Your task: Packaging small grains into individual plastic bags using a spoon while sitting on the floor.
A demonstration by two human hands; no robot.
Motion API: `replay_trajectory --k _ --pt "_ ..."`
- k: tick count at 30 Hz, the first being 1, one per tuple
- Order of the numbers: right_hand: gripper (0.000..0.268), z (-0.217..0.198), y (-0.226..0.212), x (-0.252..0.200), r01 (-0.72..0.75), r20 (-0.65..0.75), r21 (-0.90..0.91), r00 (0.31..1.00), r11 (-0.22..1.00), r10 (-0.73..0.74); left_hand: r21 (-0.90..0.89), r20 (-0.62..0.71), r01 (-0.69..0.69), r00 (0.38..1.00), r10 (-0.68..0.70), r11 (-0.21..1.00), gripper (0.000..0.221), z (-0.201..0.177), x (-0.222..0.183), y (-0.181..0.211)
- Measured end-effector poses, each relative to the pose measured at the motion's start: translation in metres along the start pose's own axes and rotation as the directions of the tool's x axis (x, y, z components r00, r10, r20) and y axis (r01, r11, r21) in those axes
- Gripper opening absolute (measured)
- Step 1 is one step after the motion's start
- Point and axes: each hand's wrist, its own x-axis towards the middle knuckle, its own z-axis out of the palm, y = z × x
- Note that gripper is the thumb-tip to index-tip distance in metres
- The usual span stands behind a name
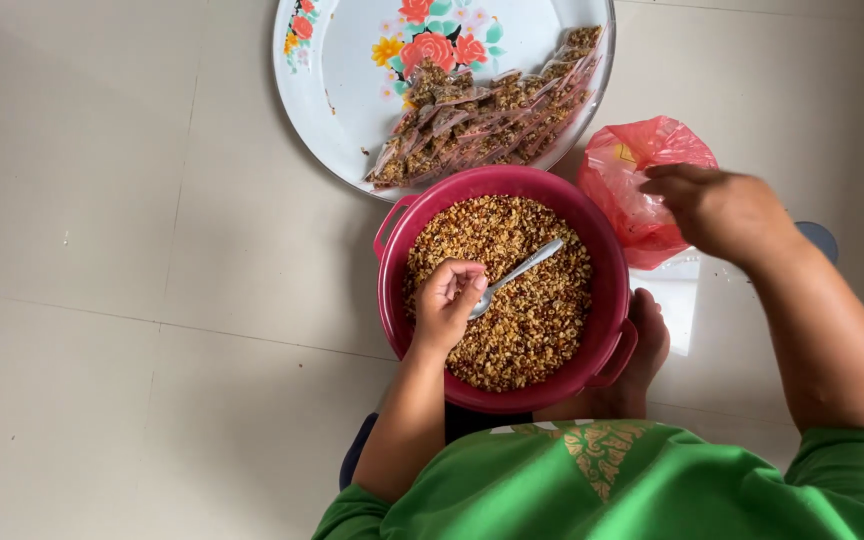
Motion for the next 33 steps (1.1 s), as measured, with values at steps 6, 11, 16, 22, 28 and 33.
replay_trajectory --k 6,11,16,22,28,33 --pt "0.053 0.043 0.005 0.019 0.169 0.348 -0.300 0.936 0.939 -0.057 0.079 0.023 -0.097 0.995 0.095 0.992 0.016 0.011 0.004 0.011" --pt "0.032 0.048 0.010 0.002 0.134 0.119 -0.309 0.988 0.942 -0.101 0.130 0.016 -0.092 0.996 0.091 0.987 0.014 0.012 0.003 0.018" --pt "0.012 0.009 -0.012 -0.017 -0.221 -0.198 0.272 0.940 0.937 0.279 0.135 0.038 -0.072 0.997 0.067 0.988 0.015 0.016 0.002 0.015" --pt "0.023 0.028 -0.070 -0.022 -0.220 0.170 0.964 0.941 0.148 0.293 -0.037 0.131 -0.021 0.991 0.025 0.999 0.027 0.025 -0.003 0.003" --pt "0.011 0.030 -0.112 -0.021 -0.259 0.223 0.940 0.959 0.224 0.176 -0.100 0.223 0.050 0.975 -0.027 0.994 0.036 0.021 -0.010 -0.011" --pt "0.008 0.028 -0.120 -0.020 -0.261 0.213 0.932 0.956 0.253 0.201 -0.089 0.306 0.058 0.952 -0.028 0.994 0.041 0.022 -0.015 -0.011"
